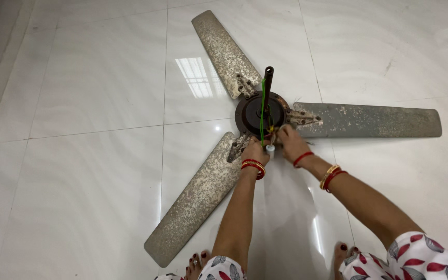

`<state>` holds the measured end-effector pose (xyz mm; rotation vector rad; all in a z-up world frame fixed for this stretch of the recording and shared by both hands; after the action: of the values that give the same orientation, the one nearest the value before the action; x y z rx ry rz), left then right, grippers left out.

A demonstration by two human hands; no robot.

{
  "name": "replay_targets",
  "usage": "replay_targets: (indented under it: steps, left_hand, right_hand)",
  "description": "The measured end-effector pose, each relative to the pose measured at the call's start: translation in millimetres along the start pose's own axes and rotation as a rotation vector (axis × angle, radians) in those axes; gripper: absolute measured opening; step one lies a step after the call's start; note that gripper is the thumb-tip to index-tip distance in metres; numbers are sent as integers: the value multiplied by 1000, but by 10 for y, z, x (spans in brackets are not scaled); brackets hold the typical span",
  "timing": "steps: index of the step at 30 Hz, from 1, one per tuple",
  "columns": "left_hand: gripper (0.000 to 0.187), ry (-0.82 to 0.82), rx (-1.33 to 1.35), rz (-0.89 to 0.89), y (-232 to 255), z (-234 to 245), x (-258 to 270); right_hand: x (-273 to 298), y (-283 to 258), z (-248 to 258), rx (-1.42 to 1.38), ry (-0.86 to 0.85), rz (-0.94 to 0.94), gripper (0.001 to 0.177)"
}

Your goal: The person attaches three fan blades to the central motor housing of a ceiling fan using a screwdriver. They secure each blade with screws and then wipe the motor housing with a cloth.

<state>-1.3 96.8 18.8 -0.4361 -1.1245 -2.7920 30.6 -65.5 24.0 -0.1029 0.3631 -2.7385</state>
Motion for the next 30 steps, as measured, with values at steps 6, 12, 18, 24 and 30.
replay_targets:
  steps: [6,12,18,24,30]
  left_hand:
    - [38,-48,8,30,-93,31,1]
    - [43,-14,29,7,87,115,74]
    - [50,-74,94,35,-71,78,-4]
    - [47,-273,559,-127,-506,-84,-287]
    - [38,-389,1006,150,-908,38,-442]
  right_hand:
    - [16,259,143,170,-240,134,17]
    - [-308,560,350,-110,174,-308,24]
    - [94,11,-323,-28,-23,71,70]
    - [-122,356,81,4,66,22,16]
    - [-329,181,-65,-75,285,-199,28]
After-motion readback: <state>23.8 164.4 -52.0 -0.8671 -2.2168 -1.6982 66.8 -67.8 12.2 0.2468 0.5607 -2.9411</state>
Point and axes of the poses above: each hand's wrist, its own x-axis away from the middle knuckle, its own z-axis out of the back of the hand, y = z × x, the point moved 2 cm from there along -x, towards the middle knuckle, and after that the axes turned 9 degrees about x, right-handed, at the moved point
